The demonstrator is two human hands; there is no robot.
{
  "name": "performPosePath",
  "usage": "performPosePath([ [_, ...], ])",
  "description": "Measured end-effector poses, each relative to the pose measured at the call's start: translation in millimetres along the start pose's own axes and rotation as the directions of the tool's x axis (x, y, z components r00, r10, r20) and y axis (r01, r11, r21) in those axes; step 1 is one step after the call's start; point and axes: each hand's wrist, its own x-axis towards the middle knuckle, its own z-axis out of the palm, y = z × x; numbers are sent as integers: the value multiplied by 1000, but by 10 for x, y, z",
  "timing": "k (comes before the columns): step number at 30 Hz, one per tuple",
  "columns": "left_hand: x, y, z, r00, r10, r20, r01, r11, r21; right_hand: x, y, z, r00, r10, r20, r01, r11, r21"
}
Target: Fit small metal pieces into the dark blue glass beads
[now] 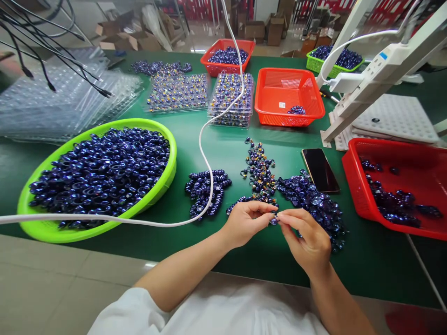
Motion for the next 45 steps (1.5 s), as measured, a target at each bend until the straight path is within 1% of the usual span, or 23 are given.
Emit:
performPosePath([
  [6, -19, -5, -8, 999, 50, -4, -50, 994, 98, -28, 23, 18, 1000, 19, -14, -19, 1000, -17],
  [14, -15, 9, -21, 993, 120, 2, -117, 961, 250, -19, 26, 30, 1000, -1, -11, 0, 999, -52],
  [17, -28, 34, -15, 981, 196, 9, -187, 923, 335, -29, 17, 28, 1000, 2, -3, -2, 997, -75],
  [20, -37, 46, -12, 957, 288, 43, -280, 870, 405, -43, 17, 37, 1000, -6, 1, 6, 994, -108],
  [24, -36, 36, -7, 942, 327, 71, -325, 845, 425, -49, 21, 50, 1000, 0, 9, 2, 993, -114],
  [26, -38, 26, 1, 940, 334, 72, -332, 843, 423, -39, 9, 46, 999, 49, 12, -48, 995, -83],
  [28, -47, 12, 13, 934, 351, 64, -344, 841, 418, -22, -12, 34, 985, 173, 18, -172, 984, -36],
  [30, -59, -6, 22, 925, 375, 61, -364, 832, 418, -5, -37, 17, 946, 321, 45, -322, 947, 15],
  [32, -70, -25, 25, 910, 408, 73, -397, 809, 433, 8, -55, 2, 911, 404, 85, -409, 910, 60],
  [34, -77, -38, 24, 890, 445, 98, -438, 776, 453, 15, -65, -5, 904, 413, 108, -423, 901, 92],
  [37, -84, -37, 22, 868, 480, 127, -480, 743, 466, 20, -68, -1, 906, 409, 105, -419, 902, 101],
  [42, -93, -6, 29, 865, 475, 164, -490, 723, 487, 6, -63, 16, 895, 432, 110, -443, 889, 114],
  [45, -89, -5, 34, 855, 484, 185, -507, 708, 491, -7, -63, 34, 875, 469, 124, -483, 866, 132],
])
